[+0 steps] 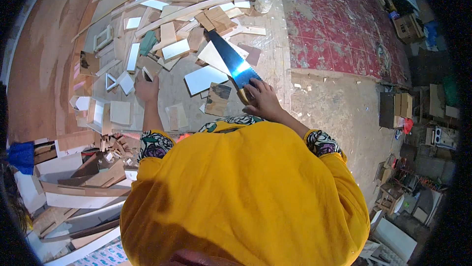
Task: Manually saw a small piece of wood and then assemble a small wooden box structure.
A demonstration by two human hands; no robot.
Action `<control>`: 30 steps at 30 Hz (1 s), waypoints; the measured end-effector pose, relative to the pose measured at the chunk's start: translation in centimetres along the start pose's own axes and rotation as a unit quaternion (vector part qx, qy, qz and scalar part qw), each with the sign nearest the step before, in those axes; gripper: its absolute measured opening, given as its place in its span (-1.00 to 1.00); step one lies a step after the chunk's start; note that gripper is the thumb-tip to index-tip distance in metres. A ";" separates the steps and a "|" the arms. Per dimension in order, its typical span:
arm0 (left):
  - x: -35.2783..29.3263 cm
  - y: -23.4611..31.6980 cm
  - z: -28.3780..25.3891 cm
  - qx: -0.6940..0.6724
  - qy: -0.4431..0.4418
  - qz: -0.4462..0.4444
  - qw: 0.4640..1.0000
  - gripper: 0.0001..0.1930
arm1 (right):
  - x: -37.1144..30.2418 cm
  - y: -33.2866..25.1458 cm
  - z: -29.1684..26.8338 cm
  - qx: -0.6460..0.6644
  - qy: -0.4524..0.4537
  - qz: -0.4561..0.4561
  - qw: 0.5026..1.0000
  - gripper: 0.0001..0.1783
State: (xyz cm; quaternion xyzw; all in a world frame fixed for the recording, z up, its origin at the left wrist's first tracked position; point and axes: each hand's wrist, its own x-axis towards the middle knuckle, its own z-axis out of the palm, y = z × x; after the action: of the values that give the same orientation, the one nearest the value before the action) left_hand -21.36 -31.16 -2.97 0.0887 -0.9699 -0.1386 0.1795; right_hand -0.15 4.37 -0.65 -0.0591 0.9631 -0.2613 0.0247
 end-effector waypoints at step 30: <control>-2.3 -2.2 -1.1 0.110 -0.153 0.037 0.981 -0.18 | -5.4 4.1 -1.5 0.239 0.094 -0.023 0.966 -0.76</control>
State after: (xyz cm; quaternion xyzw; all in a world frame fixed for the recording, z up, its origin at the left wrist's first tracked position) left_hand -18.52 -33.02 -3.38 0.0494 -0.9979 -0.0362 0.0233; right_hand 4.71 9.34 -1.33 -0.0491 0.8689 -0.4890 -0.0583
